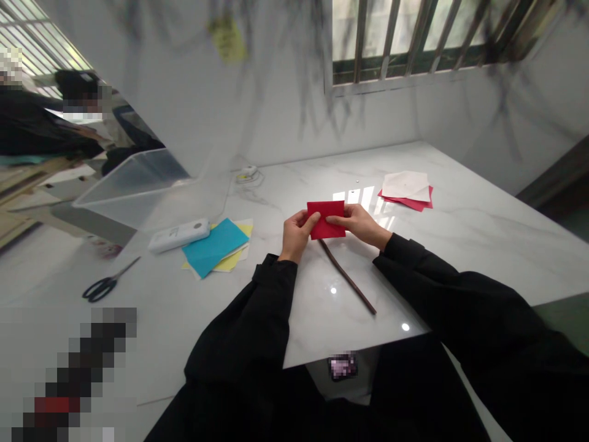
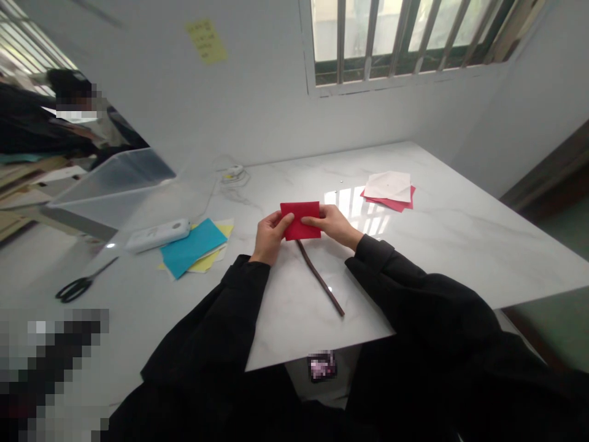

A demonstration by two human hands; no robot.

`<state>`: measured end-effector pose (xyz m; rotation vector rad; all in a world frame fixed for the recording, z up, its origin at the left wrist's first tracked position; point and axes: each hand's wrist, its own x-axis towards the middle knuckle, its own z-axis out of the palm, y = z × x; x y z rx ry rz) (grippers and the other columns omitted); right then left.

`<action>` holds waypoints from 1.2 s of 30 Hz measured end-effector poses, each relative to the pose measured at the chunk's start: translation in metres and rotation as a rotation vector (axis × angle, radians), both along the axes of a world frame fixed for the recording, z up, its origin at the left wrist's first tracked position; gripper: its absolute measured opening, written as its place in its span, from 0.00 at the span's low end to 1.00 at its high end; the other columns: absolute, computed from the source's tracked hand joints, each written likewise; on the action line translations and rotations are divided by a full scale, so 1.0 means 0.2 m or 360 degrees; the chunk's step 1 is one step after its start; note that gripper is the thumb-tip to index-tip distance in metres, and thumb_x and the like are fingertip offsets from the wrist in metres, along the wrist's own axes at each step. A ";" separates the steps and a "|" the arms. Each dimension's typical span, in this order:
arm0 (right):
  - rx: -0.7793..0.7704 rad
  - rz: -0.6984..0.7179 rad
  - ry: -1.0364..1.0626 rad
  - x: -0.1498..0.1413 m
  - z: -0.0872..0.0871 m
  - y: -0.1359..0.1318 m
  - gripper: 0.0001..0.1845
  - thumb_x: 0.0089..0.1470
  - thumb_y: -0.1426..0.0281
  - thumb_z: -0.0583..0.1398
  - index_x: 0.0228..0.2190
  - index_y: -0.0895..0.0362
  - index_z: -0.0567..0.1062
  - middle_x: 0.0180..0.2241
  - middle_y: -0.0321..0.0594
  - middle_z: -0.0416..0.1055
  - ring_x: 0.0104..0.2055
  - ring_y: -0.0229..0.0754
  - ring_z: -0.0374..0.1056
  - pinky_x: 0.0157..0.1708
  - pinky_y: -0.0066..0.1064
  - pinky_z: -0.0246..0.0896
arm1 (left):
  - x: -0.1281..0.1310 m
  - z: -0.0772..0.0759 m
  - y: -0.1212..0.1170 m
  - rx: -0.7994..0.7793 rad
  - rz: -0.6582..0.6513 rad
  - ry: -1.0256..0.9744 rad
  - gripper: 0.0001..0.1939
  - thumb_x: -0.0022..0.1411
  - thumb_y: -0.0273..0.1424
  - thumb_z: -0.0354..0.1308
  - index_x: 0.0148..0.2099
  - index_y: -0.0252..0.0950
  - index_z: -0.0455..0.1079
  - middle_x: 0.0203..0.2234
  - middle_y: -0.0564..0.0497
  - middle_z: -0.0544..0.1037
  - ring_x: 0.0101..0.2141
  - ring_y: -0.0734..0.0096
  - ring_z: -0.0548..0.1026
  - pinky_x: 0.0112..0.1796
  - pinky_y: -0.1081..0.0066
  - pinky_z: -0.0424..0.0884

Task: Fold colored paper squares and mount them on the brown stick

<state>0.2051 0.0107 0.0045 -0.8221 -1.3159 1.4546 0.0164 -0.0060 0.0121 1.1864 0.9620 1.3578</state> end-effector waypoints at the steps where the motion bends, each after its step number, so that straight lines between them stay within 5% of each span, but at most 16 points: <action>1: -0.0054 -0.0017 0.0042 0.02 0.00 0.01 0.25 0.42 0.57 0.78 0.39 0.57 0.83 0.39 0.43 0.83 0.43 0.50 0.79 0.50 0.45 0.76 | -0.01 0.01 0.01 -0.0010 0.0019 0.0010 0.24 0.54 0.48 0.72 0.43 0.35 0.79 0.38 0.46 0.83 0.35 0.65 0.80 0.39 0.66 0.76; 5: -0.0237 -0.0140 0.0199 0.17 -0.02 0.07 0.25 0.43 0.55 0.78 0.38 0.56 0.83 0.42 0.44 0.83 0.44 0.48 0.79 0.47 0.42 0.77 | -0.07 0.01 0.02 0.0028 0.0252 0.0276 0.19 0.59 0.49 0.67 0.40 0.37 0.78 0.35 0.48 0.81 0.29 0.70 0.76 0.32 0.70 0.70; 9: -0.0279 -0.0186 0.0275 0.29 -0.06 0.12 0.22 0.43 0.58 0.78 0.38 0.53 0.82 0.42 0.43 0.82 0.45 0.47 0.78 0.47 0.39 0.77 | -0.06 -0.02 0.00 0.0221 0.0520 0.1038 0.14 0.58 0.41 0.69 0.44 0.41 0.79 0.32 0.49 0.79 0.32 0.62 0.75 0.40 0.65 0.69; 14: -0.0240 -0.0112 0.0200 0.27 -0.07 0.10 0.23 0.42 0.57 0.78 0.38 0.54 0.82 0.44 0.45 0.82 0.47 0.51 0.78 0.51 0.45 0.76 | -0.02 -0.03 -0.02 0.0362 0.0453 0.1710 0.27 0.56 0.29 0.67 0.59 0.38 0.75 0.40 0.42 0.80 0.44 0.49 0.77 0.49 0.58 0.69; 19: -0.0165 -0.0111 0.0112 0.22 -0.06 0.07 0.24 0.41 0.56 0.78 0.37 0.55 0.83 0.39 0.45 0.83 0.45 0.52 0.79 0.52 0.47 0.75 | -0.04 -0.03 0.02 0.0177 0.0404 0.1338 0.29 0.53 0.24 0.66 0.58 0.41 0.76 0.37 0.47 0.82 0.35 0.59 0.79 0.44 0.60 0.73; 22: -0.0089 -0.0071 -0.0050 0.23 -0.07 0.07 0.23 0.45 0.56 0.76 0.39 0.56 0.84 0.39 0.45 0.84 0.42 0.51 0.79 0.49 0.46 0.75 | -0.06 -0.02 0.03 -0.0128 0.0145 0.0770 0.26 0.51 0.27 0.70 0.55 0.38 0.78 0.38 0.47 0.83 0.30 0.67 0.79 0.40 0.64 0.75; 25: 0.0128 -0.0095 -0.0304 0.24 -0.06 0.08 0.18 0.48 0.58 0.74 0.38 0.56 0.85 0.38 0.43 0.84 0.39 0.49 0.78 0.43 0.42 0.74 | -0.06 0.01 0.01 -0.0253 -0.0189 0.0393 0.24 0.51 0.30 0.74 0.51 0.36 0.79 0.42 0.43 0.84 0.37 0.64 0.82 0.45 0.63 0.76; 29: 0.0444 -0.0141 -0.0576 0.25 0.00 0.06 0.13 0.52 0.57 0.72 0.32 0.54 0.85 0.32 0.41 0.82 0.35 0.48 0.76 0.39 0.41 0.72 | -0.07 0.05 -0.02 -0.0250 -0.0500 0.0302 0.23 0.55 0.34 0.74 0.53 0.39 0.80 0.47 0.43 0.84 0.45 0.61 0.82 0.52 0.61 0.75; 36: 0.0832 -0.0129 -0.0737 0.26 0.14 -0.01 0.07 0.58 0.58 0.70 0.34 0.47 0.86 0.39 0.43 0.82 0.46 0.54 0.75 0.50 0.48 0.70 | -0.10 0.07 -0.04 -0.0306 -0.0708 0.0344 0.24 0.56 0.35 0.74 0.56 0.42 0.80 0.49 0.43 0.83 0.46 0.59 0.82 0.49 0.62 0.76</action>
